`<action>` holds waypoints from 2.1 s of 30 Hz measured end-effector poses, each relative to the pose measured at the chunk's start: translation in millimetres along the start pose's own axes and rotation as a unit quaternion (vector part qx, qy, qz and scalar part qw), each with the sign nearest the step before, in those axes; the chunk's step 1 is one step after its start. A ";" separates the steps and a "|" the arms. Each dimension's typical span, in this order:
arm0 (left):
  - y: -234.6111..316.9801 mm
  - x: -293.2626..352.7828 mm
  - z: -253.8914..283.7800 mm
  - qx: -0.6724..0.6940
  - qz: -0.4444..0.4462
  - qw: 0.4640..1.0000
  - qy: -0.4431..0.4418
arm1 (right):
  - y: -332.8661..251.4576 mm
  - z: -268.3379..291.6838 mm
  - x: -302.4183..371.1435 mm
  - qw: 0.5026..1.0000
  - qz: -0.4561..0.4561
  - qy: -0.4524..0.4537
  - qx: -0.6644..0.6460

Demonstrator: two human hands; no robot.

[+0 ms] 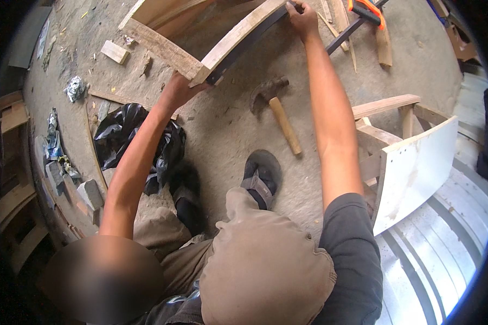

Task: The person sits on the floor and uses a hand saw to cut a piece of wood. They then fit the cut piece into a wooden frame structure and secure it by hammering nails into the joints.

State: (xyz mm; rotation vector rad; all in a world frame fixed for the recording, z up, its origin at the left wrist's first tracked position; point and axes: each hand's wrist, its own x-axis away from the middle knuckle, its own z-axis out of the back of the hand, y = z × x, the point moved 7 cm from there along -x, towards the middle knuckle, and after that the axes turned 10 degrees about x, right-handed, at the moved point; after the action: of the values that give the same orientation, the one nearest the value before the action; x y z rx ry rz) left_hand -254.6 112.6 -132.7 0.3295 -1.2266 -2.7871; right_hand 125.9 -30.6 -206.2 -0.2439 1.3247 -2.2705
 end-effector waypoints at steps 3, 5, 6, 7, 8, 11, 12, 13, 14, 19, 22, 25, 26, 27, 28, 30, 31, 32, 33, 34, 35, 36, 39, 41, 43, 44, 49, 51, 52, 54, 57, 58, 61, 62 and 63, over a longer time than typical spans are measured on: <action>-13.1 -6.1 -2.9 -0.017 0.035 0.999 -0.035 | 10.9 1.7 -5.3 1.000 -0.002 -0.013 -0.003; -15.5 -6.9 -4.8 -0.033 0.051 0.996 -0.058 | 14.0 0.1 -5.2 1.000 -0.015 -0.015 -0.008; -12.7 -8.6 -3.0 -0.041 0.053 0.996 -0.062 | 12.6 -0.1 -3.1 1.000 -0.008 -0.016 0.017; -10.3 -10.4 -3.3 -0.047 0.053 0.995 -0.066 | 12.9 0.0 -2.3 1.000 -0.012 -0.018 0.006; -7.5 -11.3 -2.6 -0.051 0.053 0.995 -0.063 | 13.2 -0.6 -1.6 1.000 -0.017 -0.021 -0.006; -3.6 -15.4 -1.1 -0.046 0.071 0.994 -0.073 | 16.2 -1.9 -3.1 0.999 -0.023 -0.019 -0.034; -4.2 -15.5 -1.7 -0.039 0.070 0.994 -0.072 | 18.1 -1.8 -2.1 0.999 -0.020 -0.017 -0.037; -7.3 -14.5 -2.4 -0.034 0.070 0.995 -0.069 | 17.4 -2.7 -2.8 0.999 -0.016 -0.016 -0.042; -10.8 -14.3 -2.7 -0.028 0.070 0.995 -0.067 | 16.4 -1.0 -4.2 0.999 -0.009 -0.013 -0.029; -16.1 -13.7 -0.2 0.033 0.067 0.996 -0.052 | -25.5 -2.7 16.6 1.000 -0.004 0.003 -0.019; -11.0 -16.8 1.0 0.032 0.068 0.996 -0.037 | -21.4 1.1 15.5 0.999 -0.034 0.001 -0.038; -2.8 -17.5 5.2 0.017 0.052 0.998 -0.009 | -20.2 4.2 13.5 0.998 -0.010 0.031 -0.056; 1.5 -15.9 7.6 0.011 0.047 0.999 0.001 | -21.0 3.7 14.7 0.998 -0.015 0.028 -0.057; 3.4 -13.8 7.0 0.035 0.057 0.998 -0.005 | -21.4 3.9 16.6 0.998 -0.019 0.026 -0.058; 3.3 -11.2 5.5 0.059 0.067 0.996 -0.012 | -22.0 3.0 17.6 0.998 -0.024 0.025 -0.059; 1.9 -7.7 3.9 0.081 0.079 0.993 -0.013 | -25.0 -0.8 20.1 0.997 -0.019 0.046 -0.063; 0.6 -4.5 3.2 0.078 0.082 0.994 -0.007 | -26.2 -0.3 20.9 0.996 -0.017 0.058 -0.066; -1.2 -2.5 2.5 0.075 0.085 0.994 -0.002 | -27.0 0.4 21.0 0.995 -0.017 0.059 -0.075; -3.3 -2.4 1.0 0.079 0.087 0.993 -0.002 | -27.9 1.4 21.0 0.995 -0.017 0.060 -0.084; -5.1 -2.5 -0.9 0.084 0.090 0.992 -0.002 | -26.4 0.8 20.9 0.994 -0.018 0.060 -0.092; -6.6 -2.4 -2.1 0.088 0.093 0.992 -0.002 | -25.2 0.3 20.8 0.994 -0.018 0.056 -0.092; -7.2 -1.8 -2.0 0.074 0.087 0.993 0.004 | -24.1 -0.2 20.6 0.994 -0.017 0.051 -0.091; -10.3 0.6 -2.8 0.049 0.061 0.997 0.015 | -20.7 -4.0 19.6 0.994 -0.018 0.044 -0.097; -6.7 -0.3 -2.9 0.056 0.034 0.998 0.012 | -17.3 -5.7 19.2 0.995 -0.019 0.042 -0.093; -5.3 0.8 -1.5 0.053 0.022 0.998 0.013 | -13.0 -10.2 17.1 0.996 -0.020 0.041 -0.081; -2.1 -1.8 -3.2 0.056 0.011 0.998 0.012 | 0.5 -7.2 10.6 0.996 -0.015 0.038 -0.077; -0.7 1.0 -2.8 0.072 0.032 0.997 0.007 | 25.8 -10.4 4.2 0.992 -0.019 0.040 -0.118; -0.5 0.5 -3.3 0.087 0.021 0.996 0.017 | 28.8 -10.4 1.7 0.992 -0.024 0.043 -0.120; -0.7 1.2 -2.5 0.093 0.018 0.995 0.020 | 27.3 -14.4 2.9 0.989 -0.026 0.043 -0.136; -1.9 2.1 -2.5 0.103 0.020 0.994 0.024 | 24.2 -17.8 6.1 0.988 -0.024 0.036 -0.150; 0.2 0.2 -4.7 0.101 0.031 0.994 0.024 | 22.3 -14.0 7.9 0.990 -0.012 0.016 -0.141; 0.5 1.2 -4.8 0.088 0.037 0.995 0.025 | 17.1 -14.1 10.9 0.992 -0.005 0.027 -0.126; -3.4 2.5 -5.5 0.081 0.040 0.995 0.032 | -2.7 -12.3 22.6 0.995 0.010 0.042 -0.094; -4.9 2.1 -6.3 0.086 0.038 0.995 0.033 | -5.6 -10.8 23.7 0.995 0.011 0.036 -0.093; -7.9 2.2 -7.3 0.093 0.045 0.994 0.030 | -8.7 -10.2 24.7 0.995 0.012 0.030 -0.092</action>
State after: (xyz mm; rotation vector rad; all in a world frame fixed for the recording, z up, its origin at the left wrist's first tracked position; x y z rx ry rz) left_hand -255.0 112.3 -143.7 0.3581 -1.4519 -2.5754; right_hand 97.8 -31.6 -206.3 -0.2226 1.5617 -2.1536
